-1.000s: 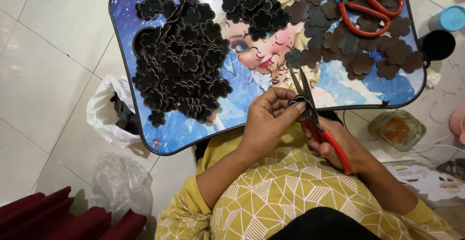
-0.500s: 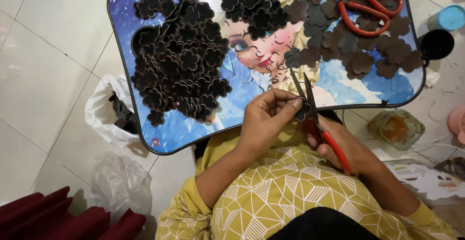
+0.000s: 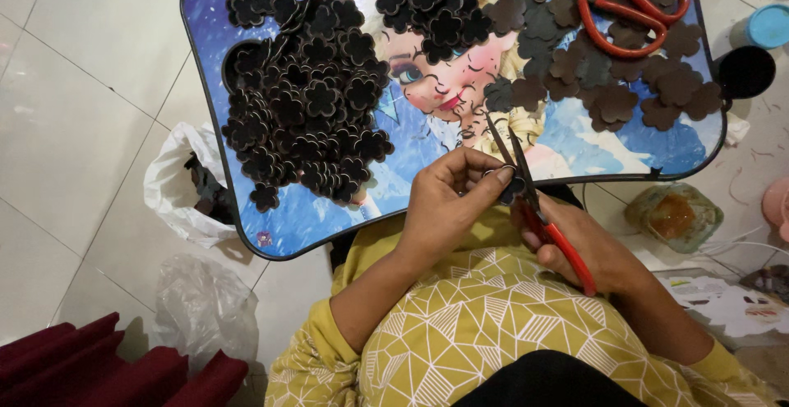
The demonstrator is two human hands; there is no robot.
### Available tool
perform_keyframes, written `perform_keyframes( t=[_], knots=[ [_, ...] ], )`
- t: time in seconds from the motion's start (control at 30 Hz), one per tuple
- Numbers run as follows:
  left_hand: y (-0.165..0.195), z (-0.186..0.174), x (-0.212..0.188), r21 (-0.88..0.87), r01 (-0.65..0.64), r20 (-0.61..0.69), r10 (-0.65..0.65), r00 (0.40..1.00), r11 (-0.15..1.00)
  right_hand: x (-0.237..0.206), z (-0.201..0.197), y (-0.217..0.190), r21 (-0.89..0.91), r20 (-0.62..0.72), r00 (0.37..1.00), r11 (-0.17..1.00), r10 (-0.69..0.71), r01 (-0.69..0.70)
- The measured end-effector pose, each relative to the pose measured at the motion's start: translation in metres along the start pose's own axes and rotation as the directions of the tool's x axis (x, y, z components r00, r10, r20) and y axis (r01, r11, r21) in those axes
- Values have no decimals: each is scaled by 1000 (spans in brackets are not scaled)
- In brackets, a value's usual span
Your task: The person sits on the floor with a patterned board on their lap and uses red-handled scissors to trim the edges of dark flower-shaped fabric cutouts one at a time. They place trimmed flowers into a growing pile on the board and drop scraps into a plastic bag beside them.
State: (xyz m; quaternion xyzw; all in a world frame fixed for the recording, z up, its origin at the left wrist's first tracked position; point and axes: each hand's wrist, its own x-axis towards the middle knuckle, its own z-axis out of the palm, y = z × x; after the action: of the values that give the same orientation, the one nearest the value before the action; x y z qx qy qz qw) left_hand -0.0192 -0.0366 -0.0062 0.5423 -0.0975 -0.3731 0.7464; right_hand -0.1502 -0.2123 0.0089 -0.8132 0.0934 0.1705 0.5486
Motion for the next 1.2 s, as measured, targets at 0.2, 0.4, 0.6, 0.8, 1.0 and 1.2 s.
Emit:
perform_keyframes(
  t=[0.2, 0.4, 0.6, 0.8, 1.0, 1.2],
  knots=[
    [1, -1, 1, 34, 13, 1, -13, 1000, 999, 0, 2, 5, 60, 6, 1000, 998, 21, -21],
    [2, -2, 2, 28, 13, 19, -13, 1000, 1000, -2, 3, 10, 110, 20, 997, 991, 80, -82],
    [1, -4, 2, -10, -20, 27, 20, 999, 1000, -3, 0, 7, 120, 20, 997, 989, 81, -82],
    [-1, -7, 3, -24, -13, 24, 13, 1000, 1000, -3, -2, 6, 118, 31, 999, 992, 43, -47],
    [-1, -8, 3, 16, -25, -11, 26, 1000, 1000, -3, -3, 5, 145, 54, 997, 988, 52, -60],
    [2, -10, 3, 61, -55, -20, 56, 998, 997, -3, -5, 6, 126, 62, 997, 991, 39, -46]
  ],
)
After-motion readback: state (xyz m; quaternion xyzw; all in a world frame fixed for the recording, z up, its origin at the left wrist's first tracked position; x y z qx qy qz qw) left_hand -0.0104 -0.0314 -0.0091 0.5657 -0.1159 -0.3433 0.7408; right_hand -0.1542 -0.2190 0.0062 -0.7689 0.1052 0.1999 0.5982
